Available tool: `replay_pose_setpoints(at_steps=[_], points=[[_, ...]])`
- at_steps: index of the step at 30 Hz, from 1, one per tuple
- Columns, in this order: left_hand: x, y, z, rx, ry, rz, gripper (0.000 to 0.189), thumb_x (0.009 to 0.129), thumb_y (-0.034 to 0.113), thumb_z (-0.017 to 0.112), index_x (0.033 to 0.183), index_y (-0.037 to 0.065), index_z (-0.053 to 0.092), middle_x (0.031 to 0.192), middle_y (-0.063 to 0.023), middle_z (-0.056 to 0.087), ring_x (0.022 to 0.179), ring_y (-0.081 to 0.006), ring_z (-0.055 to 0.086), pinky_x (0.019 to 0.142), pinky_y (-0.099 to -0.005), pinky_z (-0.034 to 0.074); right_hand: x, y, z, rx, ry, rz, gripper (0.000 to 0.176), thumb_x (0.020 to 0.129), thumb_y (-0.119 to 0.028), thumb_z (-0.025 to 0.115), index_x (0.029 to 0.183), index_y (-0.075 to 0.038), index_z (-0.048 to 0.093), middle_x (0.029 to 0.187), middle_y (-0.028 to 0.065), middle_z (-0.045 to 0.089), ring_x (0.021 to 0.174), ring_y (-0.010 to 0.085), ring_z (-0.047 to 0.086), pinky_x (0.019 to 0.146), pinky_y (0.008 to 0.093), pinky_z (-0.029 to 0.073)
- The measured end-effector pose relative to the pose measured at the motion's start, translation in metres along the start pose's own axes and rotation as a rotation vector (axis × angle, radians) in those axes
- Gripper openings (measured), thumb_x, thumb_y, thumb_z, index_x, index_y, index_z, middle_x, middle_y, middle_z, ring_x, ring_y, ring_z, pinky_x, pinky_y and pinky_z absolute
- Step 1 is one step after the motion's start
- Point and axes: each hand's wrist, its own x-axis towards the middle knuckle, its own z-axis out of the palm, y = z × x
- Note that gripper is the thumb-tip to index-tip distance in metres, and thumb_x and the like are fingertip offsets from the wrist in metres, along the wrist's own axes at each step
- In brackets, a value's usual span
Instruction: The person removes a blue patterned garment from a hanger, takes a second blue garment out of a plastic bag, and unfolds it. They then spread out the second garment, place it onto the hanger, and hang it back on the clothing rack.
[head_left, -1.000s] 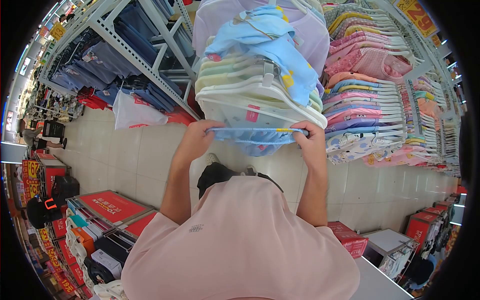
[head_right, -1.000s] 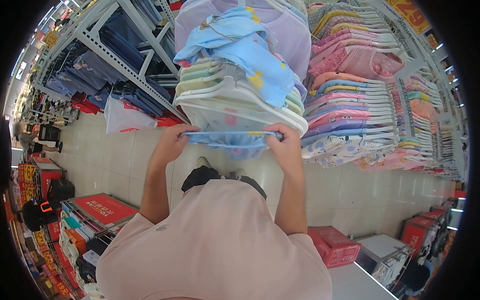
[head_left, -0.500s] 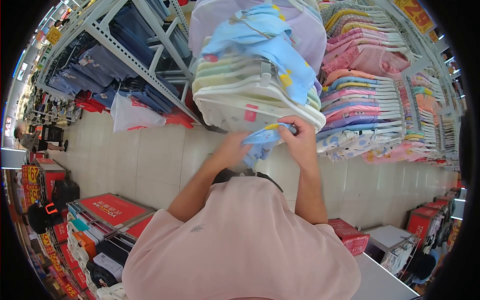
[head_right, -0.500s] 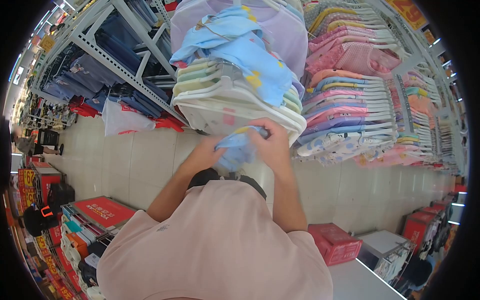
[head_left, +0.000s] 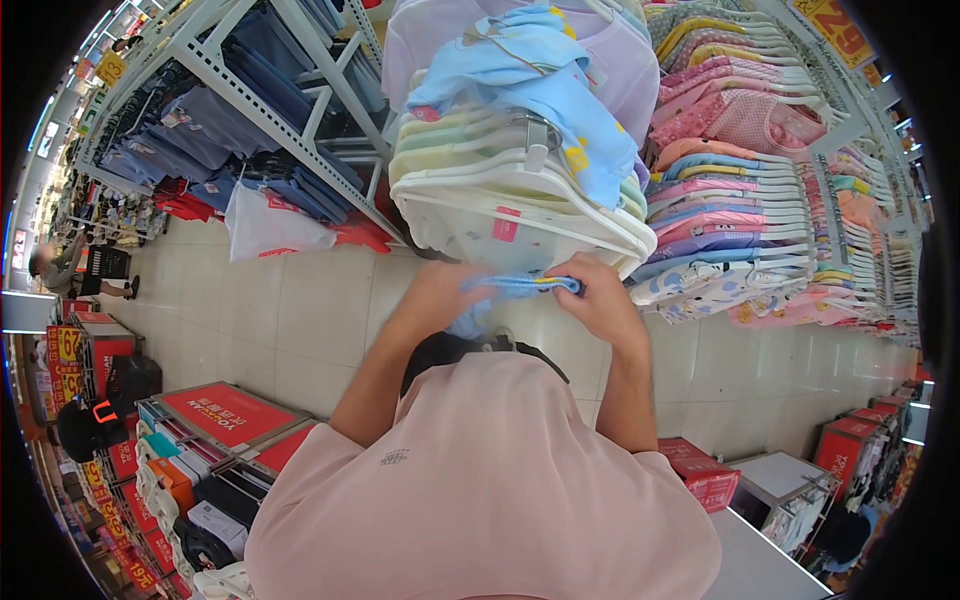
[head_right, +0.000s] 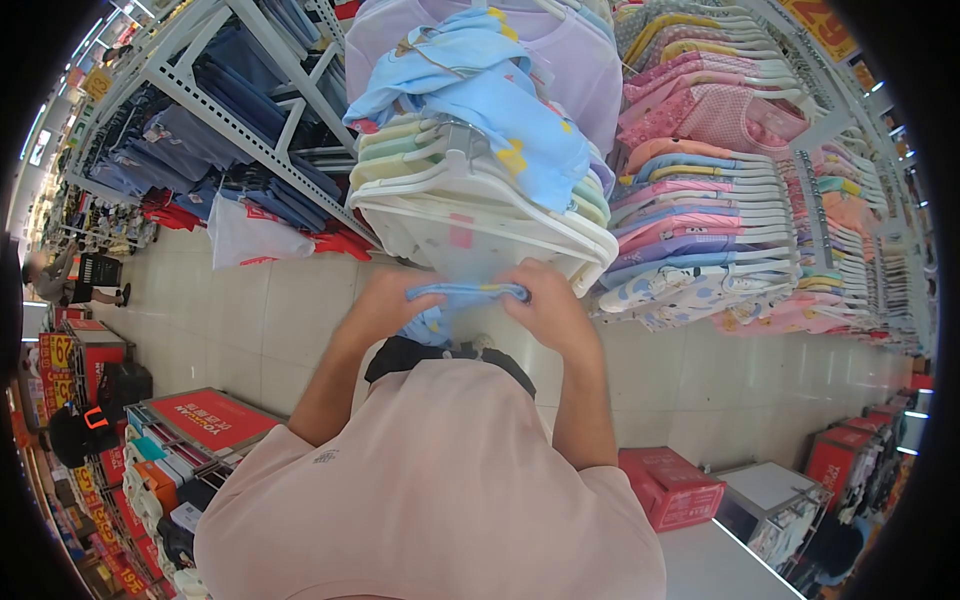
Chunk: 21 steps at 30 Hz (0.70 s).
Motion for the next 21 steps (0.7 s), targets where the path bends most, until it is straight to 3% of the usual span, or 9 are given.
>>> replay_pose_setpoints(at_steps=[3, 6, 11, 14, 18, 20, 21], points=[[-0.003, -0.002, 0.005, 0.105, 0.011, 0.093, 0.025, 0.086, 0.017, 0.074, 0.104, 0.0, 0.072, 0.087, -0.018, 0.071, 0.074, -0.0299, 0.066, 0.071, -0.038, 0.051, 0.001, -0.004, 0.001, 0.028, 0.044, 0.007, 0.025, 0.079, -0.001, 0.064, 0.102, -0.001, 0.073, 0.088, 0.0117, 0.061, 0.083, 0.0252, 0.059, 0.072, 0.0347, 0.048], [0.0, -0.005, 0.011, 0.152, 0.042, 0.238, 0.024, 0.087, 0.024, 0.072, 0.099, 0.003, 0.073, 0.087, -0.02, 0.069, 0.076, -0.0371, 0.064, 0.07, -0.0409, 0.05, 0.002, -0.004, 0.004, 0.038, 0.118, -0.068, 0.023, 0.079, -0.002, 0.064, 0.1, -0.001, 0.073, 0.088, 0.012, 0.061, 0.084, 0.0273, 0.059, 0.07, 0.0365, 0.048], [-0.005, 0.018, 0.008, -0.102, -0.134, 0.053, 0.025, 0.089, 0.024, 0.071, 0.096, 0.0, 0.071, 0.086, -0.0183, 0.068, 0.077, -0.0309, 0.062, 0.072, -0.038, 0.049, 0.006, -0.009, 0.008, 0.008, 0.294, -0.069, 0.023, 0.083, -0.004, 0.065, 0.105, 0.0, 0.071, 0.091, 0.012, 0.063, 0.088, 0.0288, 0.06, 0.075, 0.0369, 0.049], [-0.005, 0.02, 0.008, -0.212, -0.16, -0.034, 0.025, 0.092, 0.023, 0.068, 0.098, -0.001, 0.07, 0.086, -0.0176, 0.068, 0.077, -0.0275, 0.062, 0.073, -0.0372, 0.049, 0.01, -0.021, 0.02, -0.122, 0.603, -0.159, 0.024, 0.085, -0.006, 0.067, 0.109, 0.0, 0.07, 0.092, 0.0124, 0.064, 0.091, 0.0309, 0.062, 0.079, 0.0357, 0.05], [-0.004, 0.016, 0.013, -0.325, -0.051, 0.059, 0.022, 0.091, 0.017, 0.067, 0.107, 0.001, 0.07, 0.085, -0.0124, 0.067, 0.075, -0.0171, 0.06, 0.071, -0.0331, 0.05, -0.001, -0.011, 0.023, 0.151, 0.193, 0.015, 0.033, 0.084, -0.011, 0.072, 0.116, -0.002, 0.069, 0.096, 0.0117, 0.068, 0.087, 0.0255, 0.064, 0.081, 0.0348, 0.051], [-0.004, 0.02, 0.01, -0.259, -0.095, 0.189, 0.023, 0.091, 0.014, 0.065, 0.11, 0.001, 0.068, 0.089, -0.0146, 0.067, 0.076, -0.0231, 0.061, 0.073, -0.0344, 0.05, -0.003, -0.029, 0.024, 0.26, -0.055, -0.015, 0.038, 0.083, -0.014, 0.074, 0.12, -0.003, 0.068, 0.096, 0.0108, 0.07, 0.083, 0.0219, 0.064, 0.079, 0.0351, 0.052], [-0.005, 0.023, 0.009, -0.225, -0.117, 0.254, 0.023, 0.092, 0.013, 0.064, 0.111, 0.001, 0.066, 0.09, -0.0157, 0.067, 0.077, -0.026, 0.062, 0.073, -0.035, 0.05, -0.003, -0.031, 0.03, 0.29, -0.064, -0.006, 0.04, 0.083, -0.016, 0.075, 0.121, -0.003, 0.068, 0.096, 0.0106, 0.07, 0.082, 0.0204, 0.063, 0.078, 0.0349, 0.052]])
